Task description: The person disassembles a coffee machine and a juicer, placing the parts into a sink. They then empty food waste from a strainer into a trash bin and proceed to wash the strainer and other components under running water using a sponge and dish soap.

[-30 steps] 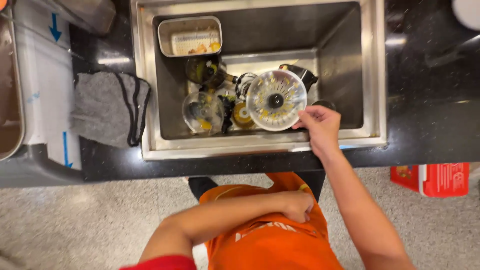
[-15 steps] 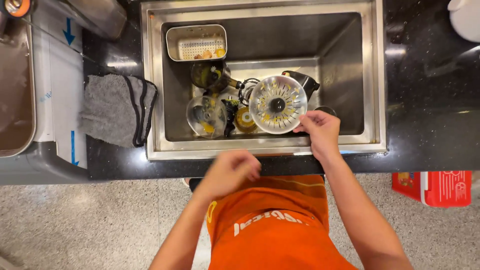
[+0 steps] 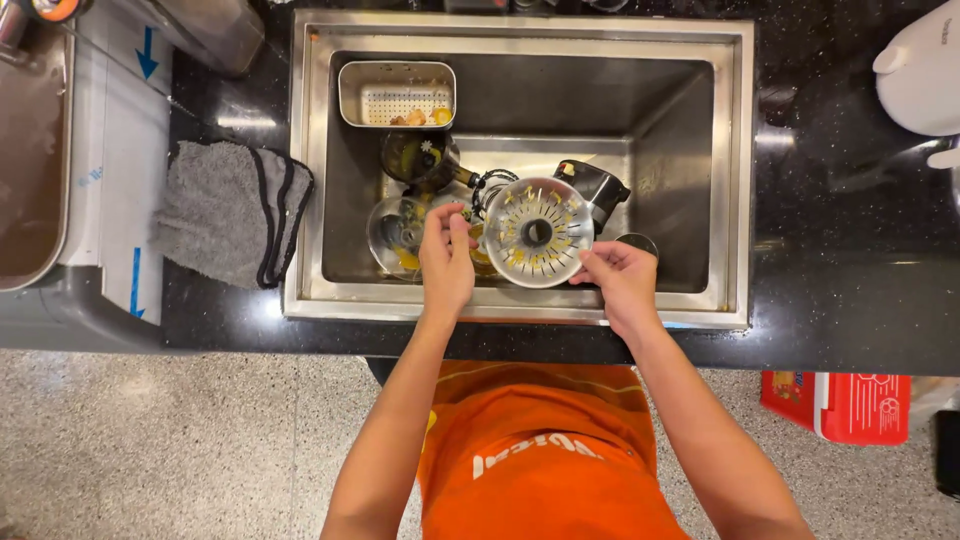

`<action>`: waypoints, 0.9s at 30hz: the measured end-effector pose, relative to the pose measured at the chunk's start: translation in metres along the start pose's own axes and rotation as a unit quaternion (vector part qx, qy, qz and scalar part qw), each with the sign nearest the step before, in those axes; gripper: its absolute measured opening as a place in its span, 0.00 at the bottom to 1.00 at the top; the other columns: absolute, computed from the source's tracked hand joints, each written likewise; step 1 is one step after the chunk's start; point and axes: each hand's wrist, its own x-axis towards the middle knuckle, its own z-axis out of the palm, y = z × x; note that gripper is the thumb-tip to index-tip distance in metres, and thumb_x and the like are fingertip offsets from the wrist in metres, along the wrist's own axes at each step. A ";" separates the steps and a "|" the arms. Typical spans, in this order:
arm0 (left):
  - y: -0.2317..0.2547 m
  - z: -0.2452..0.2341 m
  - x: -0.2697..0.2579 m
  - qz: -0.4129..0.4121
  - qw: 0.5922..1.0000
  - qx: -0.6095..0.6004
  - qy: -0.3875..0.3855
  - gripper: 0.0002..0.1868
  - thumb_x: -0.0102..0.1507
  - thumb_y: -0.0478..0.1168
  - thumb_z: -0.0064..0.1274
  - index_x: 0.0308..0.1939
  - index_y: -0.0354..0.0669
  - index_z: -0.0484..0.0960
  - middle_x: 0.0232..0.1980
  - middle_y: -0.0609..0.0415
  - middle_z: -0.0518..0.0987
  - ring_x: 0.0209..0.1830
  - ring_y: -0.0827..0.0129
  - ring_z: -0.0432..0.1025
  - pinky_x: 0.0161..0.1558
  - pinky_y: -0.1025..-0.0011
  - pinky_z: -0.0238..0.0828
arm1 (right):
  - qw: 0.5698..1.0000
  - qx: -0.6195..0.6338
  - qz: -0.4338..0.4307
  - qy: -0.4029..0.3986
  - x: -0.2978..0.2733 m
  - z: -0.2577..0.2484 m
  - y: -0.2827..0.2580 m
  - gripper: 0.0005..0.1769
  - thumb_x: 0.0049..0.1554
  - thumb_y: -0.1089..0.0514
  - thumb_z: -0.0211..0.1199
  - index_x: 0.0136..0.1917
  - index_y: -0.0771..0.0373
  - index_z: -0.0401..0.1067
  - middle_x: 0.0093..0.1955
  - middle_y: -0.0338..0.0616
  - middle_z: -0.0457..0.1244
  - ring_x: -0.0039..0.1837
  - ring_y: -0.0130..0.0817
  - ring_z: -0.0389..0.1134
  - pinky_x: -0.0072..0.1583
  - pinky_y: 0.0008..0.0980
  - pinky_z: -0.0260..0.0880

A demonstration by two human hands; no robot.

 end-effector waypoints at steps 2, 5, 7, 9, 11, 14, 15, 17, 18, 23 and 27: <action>0.009 0.001 -0.001 0.007 1.000 0.011 -0.018 0.17 0.74 0.45 0.43 0.59 0.37 0.74 0.44 0.53 0.79 0.37 0.73 0.74 0.39 0.75 0.72 | 1.000 0.000 -0.002 0.000 0.006 -0.001 0.001 0.05 0.58 0.69 0.65 0.48 0.76 0.75 0.43 0.49 0.70 0.40 0.33 0.72 0.44 0.32 0.77; 0.012 -0.005 -0.013 0.018 0.997 0.043 -0.060 0.18 0.73 0.45 0.43 0.61 0.36 0.73 0.45 0.50 0.80 0.39 0.69 0.74 0.41 0.72 0.73 | 1.000 -0.002 0.001 -0.002 -0.003 -0.002 0.008 0.06 0.58 0.69 0.65 0.48 0.76 0.75 0.43 0.49 0.70 0.40 0.33 0.72 0.44 0.32 0.77; 0.017 -0.004 -0.010 0.033 0.995 0.059 -0.075 0.19 0.73 0.45 0.44 0.61 0.35 0.73 0.46 0.49 0.80 0.41 0.67 0.75 0.43 0.70 0.73 | 1.000 -0.007 -0.005 -0.015 0.005 -0.003 0.004 0.06 0.58 0.69 0.65 0.49 0.76 0.75 0.43 0.50 0.70 0.40 0.33 0.72 0.44 0.32 0.77; 0.022 -0.005 -0.011 0.034 0.991 0.079 -0.098 0.20 0.73 0.46 0.44 0.61 0.35 0.73 0.46 0.46 0.82 0.43 0.63 0.77 0.46 0.67 0.74 | 0.999 -0.017 0.022 -0.028 0.010 -0.006 0.006 0.06 0.58 0.70 0.65 0.49 0.76 0.75 0.43 0.51 0.71 0.40 0.34 0.72 0.44 0.31 0.76; 0.020 -0.005 -0.013 0.025 0.991 0.078 -0.107 0.20 0.73 0.47 0.44 0.61 0.35 0.73 0.45 0.46 0.82 0.43 0.63 0.77 0.47 0.66 0.74 | 0.999 -0.018 0.031 -0.026 0.006 -0.008 0.007 0.06 0.58 0.70 0.65 0.49 0.76 0.75 0.43 0.51 0.70 0.40 0.34 0.72 0.44 0.32 0.76; 0.018 -0.004 -0.010 0.021 0.991 0.076 -0.108 0.20 0.73 0.48 0.43 0.61 0.35 0.73 0.43 0.46 0.82 0.42 0.62 0.77 0.46 0.66 0.74 | 0.999 -0.016 0.028 -0.035 0.009 -0.008 0.005 0.05 0.58 0.69 0.66 0.48 0.76 0.75 0.44 0.51 0.70 0.41 0.33 0.72 0.44 0.32 0.76; 0.019 -0.002 -0.007 0.023 0.991 0.076 -0.105 0.21 0.73 0.48 0.43 0.61 0.35 0.72 0.42 0.46 0.82 0.41 0.62 0.77 0.46 0.66 0.73 | 0.999 -0.012 0.020 -0.042 0.012 -0.008 0.003 0.05 0.59 0.69 0.66 0.48 0.76 0.75 0.44 0.50 0.70 0.41 0.32 0.72 0.44 0.32 0.77; 0.016 -0.004 -0.025 0.006 0.990 0.084 -0.112 0.21 0.73 0.48 0.43 0.61 0.34 0.72 0.41 0.46 0.82 0.40 0.61 0.77 0.45 0.66 0.73 | 0.999 -0.009 0.036 -0.037 -0.007 -0.014 0.010 0.05 0.59 0.69 0.66 0.48 0.75 0.75 0.44 0.50 0.70 0.41 0.32 0.72 0.44 0.32 0.76; 0.018 -0.003 -0.017 0.010 0.990 0.090 -0.107 0.21 0.72 0.48 0.44 0.61 0.34 0.72 0.40 0.45 0.82 0.39 0.61 0.76 0.45 0.66 0.73 | 0.999 -0.006 0.029 -0.044 0.000 -0.011 0.007 0.05 0.58 0.69 0.65 0.48 0.75 0.76 0.44 0.49 0.70 0.41 0.32 0.72 0.44 0.32 0.76; 0.019 -0.006 -0.012 0.030 0.989 0.078 -0.121 0.20 0.73 0.46 0.43 0.62 0.35 0.71 0.42 0.45 0.83 0.40 0.62 0.77 0.45 0.66 0.73 | 0.999 -0.001 0.009 -0.048 0.002 -0.007 0.001 0.06 0.58 0.68 0.65 0.49 0.75 0.76 0.43 0.51 0.70 0.41 0.33 0.72 0.44 0.33 0.77; 0.011 -0.005 -0.009 0.046 0.988 0.085 -0.124 0.20 0.73 0.43 0.42 0.64 0.35 0.70 0.42 0.45 0.83 0.39 0.62 0.78 0.44 0.66 0.74 | 0.999 -0.024 -0.014 -0.039 0.001 -0.002 -0.003 0.08 0.59 0.68 0.65 0.50 0.76 0.76 0.44 0.51 0.71 0.41 0.32 0.72 0.44 0.32 0.77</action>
